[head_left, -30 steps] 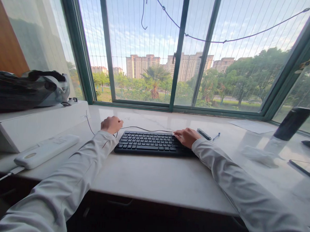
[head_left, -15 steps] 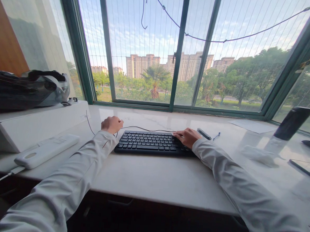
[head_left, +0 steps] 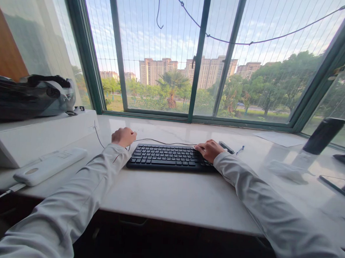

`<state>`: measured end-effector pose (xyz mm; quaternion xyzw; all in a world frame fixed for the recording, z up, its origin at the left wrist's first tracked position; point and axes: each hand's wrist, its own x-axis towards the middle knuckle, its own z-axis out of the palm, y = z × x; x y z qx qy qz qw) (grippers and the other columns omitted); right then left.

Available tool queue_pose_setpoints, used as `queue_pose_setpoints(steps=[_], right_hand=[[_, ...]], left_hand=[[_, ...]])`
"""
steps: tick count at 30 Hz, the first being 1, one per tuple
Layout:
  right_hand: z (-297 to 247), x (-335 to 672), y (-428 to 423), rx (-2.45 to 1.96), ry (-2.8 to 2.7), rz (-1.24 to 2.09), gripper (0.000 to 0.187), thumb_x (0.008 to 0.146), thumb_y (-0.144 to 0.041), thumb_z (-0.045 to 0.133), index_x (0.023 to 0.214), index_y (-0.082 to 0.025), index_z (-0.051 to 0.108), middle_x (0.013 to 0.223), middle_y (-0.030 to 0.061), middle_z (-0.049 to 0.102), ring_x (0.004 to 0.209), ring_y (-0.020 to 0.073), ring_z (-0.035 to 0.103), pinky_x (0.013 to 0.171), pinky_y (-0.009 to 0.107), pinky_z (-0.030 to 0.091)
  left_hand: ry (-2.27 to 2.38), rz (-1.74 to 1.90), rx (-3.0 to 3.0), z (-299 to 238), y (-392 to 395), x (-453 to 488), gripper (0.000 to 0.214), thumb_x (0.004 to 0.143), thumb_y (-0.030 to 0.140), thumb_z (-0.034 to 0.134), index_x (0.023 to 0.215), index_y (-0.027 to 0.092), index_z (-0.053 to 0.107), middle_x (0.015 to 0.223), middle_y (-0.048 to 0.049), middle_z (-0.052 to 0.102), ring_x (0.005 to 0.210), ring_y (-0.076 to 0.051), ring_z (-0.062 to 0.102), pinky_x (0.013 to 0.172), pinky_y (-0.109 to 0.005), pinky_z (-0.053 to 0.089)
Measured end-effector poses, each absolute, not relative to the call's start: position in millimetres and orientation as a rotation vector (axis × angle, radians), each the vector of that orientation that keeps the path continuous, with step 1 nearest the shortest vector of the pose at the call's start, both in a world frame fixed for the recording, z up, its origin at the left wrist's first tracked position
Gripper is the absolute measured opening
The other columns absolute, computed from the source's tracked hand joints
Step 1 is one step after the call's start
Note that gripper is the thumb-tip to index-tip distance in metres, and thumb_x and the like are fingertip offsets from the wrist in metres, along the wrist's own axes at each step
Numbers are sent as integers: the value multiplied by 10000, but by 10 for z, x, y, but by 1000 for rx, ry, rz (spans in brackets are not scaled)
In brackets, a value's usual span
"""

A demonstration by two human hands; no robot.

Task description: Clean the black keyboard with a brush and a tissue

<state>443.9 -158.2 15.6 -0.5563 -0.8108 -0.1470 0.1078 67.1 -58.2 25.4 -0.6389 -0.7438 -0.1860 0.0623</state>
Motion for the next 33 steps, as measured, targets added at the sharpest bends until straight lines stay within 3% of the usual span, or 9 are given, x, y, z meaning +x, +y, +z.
queue_pose_setpoints(steps=[5,12,21,27,33], right_hand=[[84,4391,-1581,-1541,-2347,-297,402,949,-418,356,1189,-260,638,1115,27,689,1025,188,633,911,284,443],[82,4434,-1573,-1616,-2268,-235,384,940,-413,375,1130,-260,671,1112,26,689,1063,204,622,922,301,454],[79,4325,-1626,-1425,-2285,13,388,937,-415,385,1227,-274,599,1206,-18,641,1145,178,575,994,293,426],[113,4404,-1604,-1462,-2270,-195,363,913,-326,434,1226,-264,607,1169,-2,663,1061,206,619,986,343,429],[111,4482,-1592,-1456,-2413,-269,347,904,-407,450,1171,-309,648,1146,-10,675,1026,197,627,990,336,405]], left_hand=[[-2246,-562,-1944,263,-594,679,381,753,473,461,817,242,757,932,-153,687,906,-324,613,715,-381,460],[-2252,-558,-1945,271,-602,679,384,754,479,469,835,234,753,944,-156,686,907,-322,612,725,-378,461],[-2238,-562,-1942,266,-610,689,417,760,487,452,877,222,753,958,-160,685,905,-324,615,720,-379,466],[-2233,-563,-1942,263,-610,684,401,759,474,468,903,232,753,968,-155,687,899,-320,619,726,-380,467],[-2229,-555,-1939,251,-584,671,392,760,479,463,888,247,752,962,-142,689,890,-316,619,713,-377,469]])
